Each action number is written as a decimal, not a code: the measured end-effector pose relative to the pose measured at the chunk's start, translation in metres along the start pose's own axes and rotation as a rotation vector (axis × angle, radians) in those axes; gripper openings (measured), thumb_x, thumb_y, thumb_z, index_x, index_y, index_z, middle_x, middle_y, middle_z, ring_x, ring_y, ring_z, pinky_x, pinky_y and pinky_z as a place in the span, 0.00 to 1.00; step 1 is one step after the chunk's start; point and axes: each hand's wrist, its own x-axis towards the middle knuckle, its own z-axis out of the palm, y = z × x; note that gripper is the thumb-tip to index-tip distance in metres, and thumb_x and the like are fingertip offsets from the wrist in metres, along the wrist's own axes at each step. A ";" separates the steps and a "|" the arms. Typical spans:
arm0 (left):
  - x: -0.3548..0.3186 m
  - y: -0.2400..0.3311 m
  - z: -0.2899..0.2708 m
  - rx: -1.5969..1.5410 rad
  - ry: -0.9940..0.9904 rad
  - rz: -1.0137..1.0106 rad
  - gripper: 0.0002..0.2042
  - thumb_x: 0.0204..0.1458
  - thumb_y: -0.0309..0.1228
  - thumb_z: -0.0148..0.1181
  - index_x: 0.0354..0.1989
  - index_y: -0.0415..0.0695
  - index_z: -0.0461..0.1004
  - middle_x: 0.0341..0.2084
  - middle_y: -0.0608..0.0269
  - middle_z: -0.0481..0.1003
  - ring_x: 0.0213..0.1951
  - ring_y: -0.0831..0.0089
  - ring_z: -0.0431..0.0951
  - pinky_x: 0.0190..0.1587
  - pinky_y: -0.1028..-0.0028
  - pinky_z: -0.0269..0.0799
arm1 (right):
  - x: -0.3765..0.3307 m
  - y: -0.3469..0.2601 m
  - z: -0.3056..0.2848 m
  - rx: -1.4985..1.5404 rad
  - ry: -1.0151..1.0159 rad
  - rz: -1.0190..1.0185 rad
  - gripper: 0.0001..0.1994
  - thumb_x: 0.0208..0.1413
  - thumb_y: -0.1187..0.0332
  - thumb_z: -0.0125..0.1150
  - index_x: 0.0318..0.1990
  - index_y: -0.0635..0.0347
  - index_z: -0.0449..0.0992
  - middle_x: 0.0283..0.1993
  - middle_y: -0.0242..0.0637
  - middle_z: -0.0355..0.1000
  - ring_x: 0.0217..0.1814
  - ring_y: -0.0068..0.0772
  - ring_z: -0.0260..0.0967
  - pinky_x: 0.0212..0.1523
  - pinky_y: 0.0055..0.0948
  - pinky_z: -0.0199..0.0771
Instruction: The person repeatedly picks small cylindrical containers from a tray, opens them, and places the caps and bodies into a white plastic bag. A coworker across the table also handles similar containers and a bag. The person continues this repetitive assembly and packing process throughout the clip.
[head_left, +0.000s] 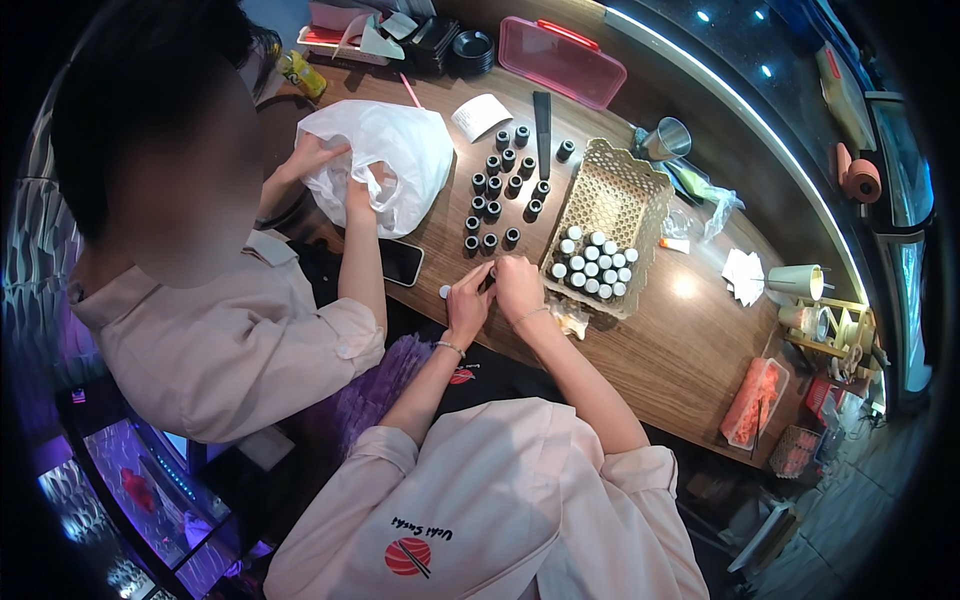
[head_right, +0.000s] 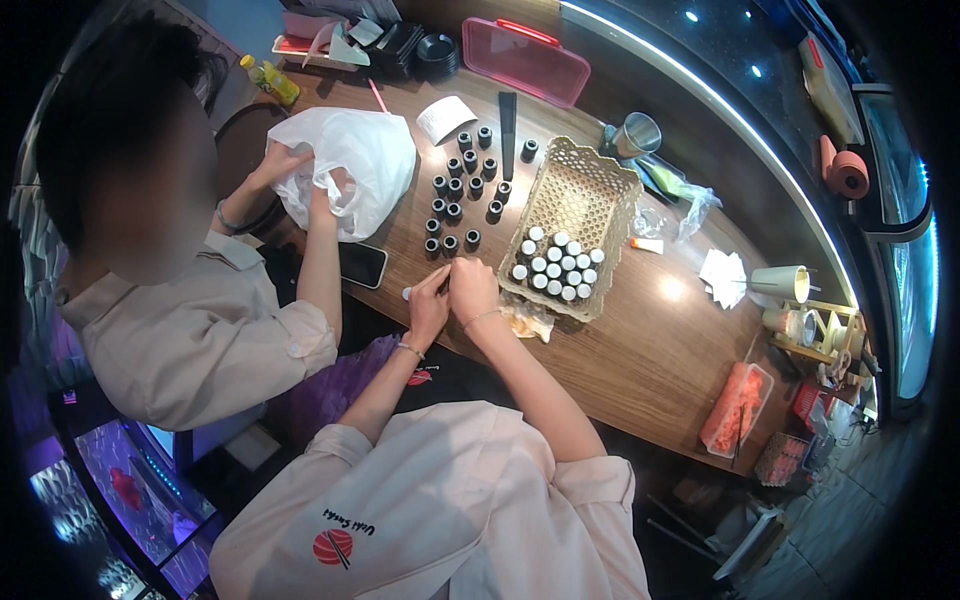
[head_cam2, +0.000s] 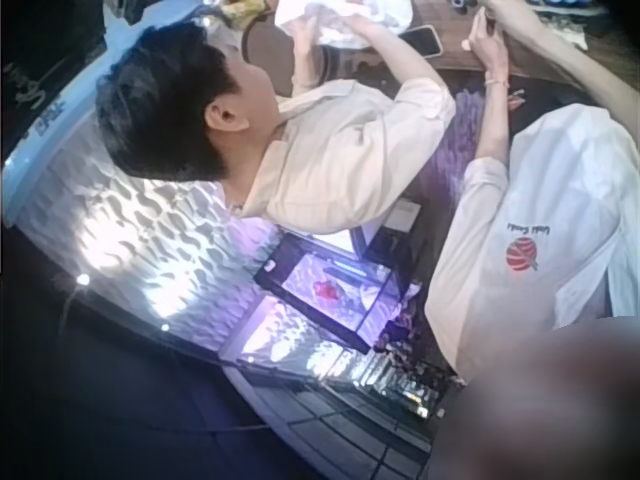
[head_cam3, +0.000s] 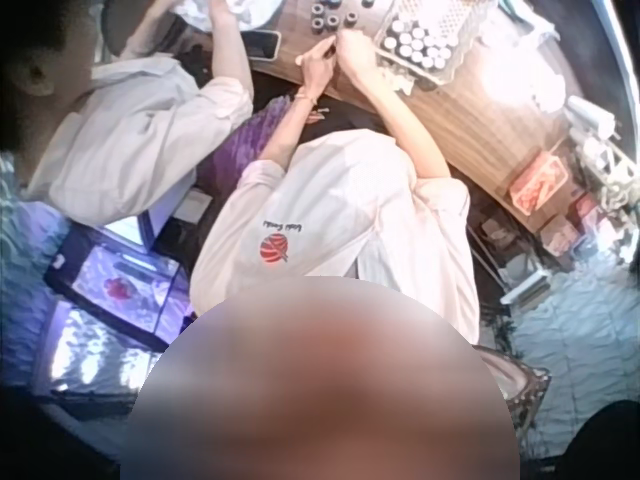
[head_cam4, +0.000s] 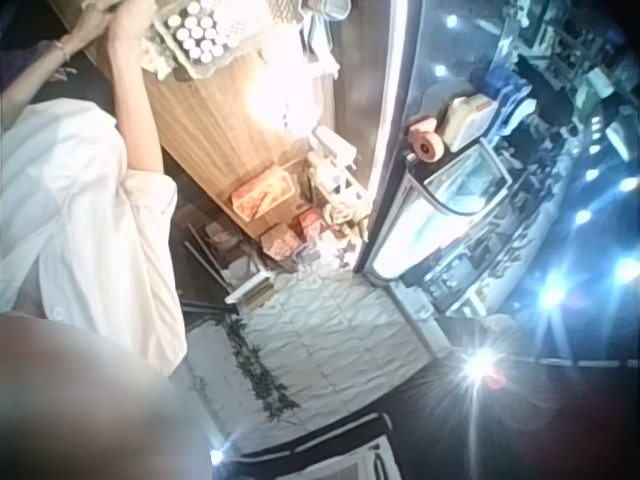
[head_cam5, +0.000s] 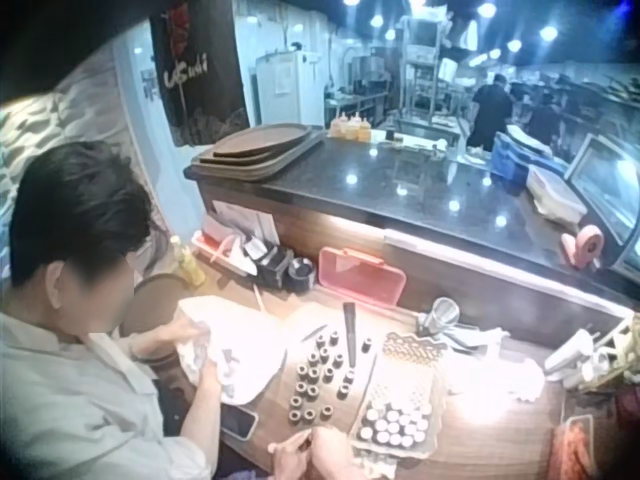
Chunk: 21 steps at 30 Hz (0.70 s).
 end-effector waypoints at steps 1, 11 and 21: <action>0.000 0.001 0.000 -0.018 -0.006 -0.020 0.21 0.52 0.20 0.70 0.57 0.40 0.79 0.50 0.48 0.82 0.52 0.46 0.82 0.51 0.61 0.79 | -0.001 -0.003 -0.002 -0.022 0.004 0.001 0.07 0.59 0.72 0.60 0.32 0.65 0.82 0.36 0.57 0.81 0.40 0.62 0.82 0.40 0.52 0.84; 0.001 0.003 0.000 0.017 -0.003 0.021 0.21 0.51 0.21 0.71 0.56 0.38 0.80 0.50 0.47 0.82 0.51 0.47 0.82 0.50 0.61 0.79 | 0.001 0.000 0.003 0.029 0.075 0.009 0.09 0.59 0.72 0.60 0.29 0.67 0.80 0.31 0.60 0.79 0.35 0.63 0.81 0.39 0.55 0.82; 0.020 0.077 -0.036 -0.053 0.090 -0.016 0.19 0.53 0.28 0.76 0.53 0.37 0.82 0.40 0.64 0.82 0.21 0.84 0.66 0.23 0.78 0.62 | -0.054 -0.018 -0.107 0.548 0.035 0.185 0.14 0.70 0.66 0.58 0.49 0.68 0.83 0.32 0.53 0.82 0.30 0.46 0.83 0.34 0.40 0.84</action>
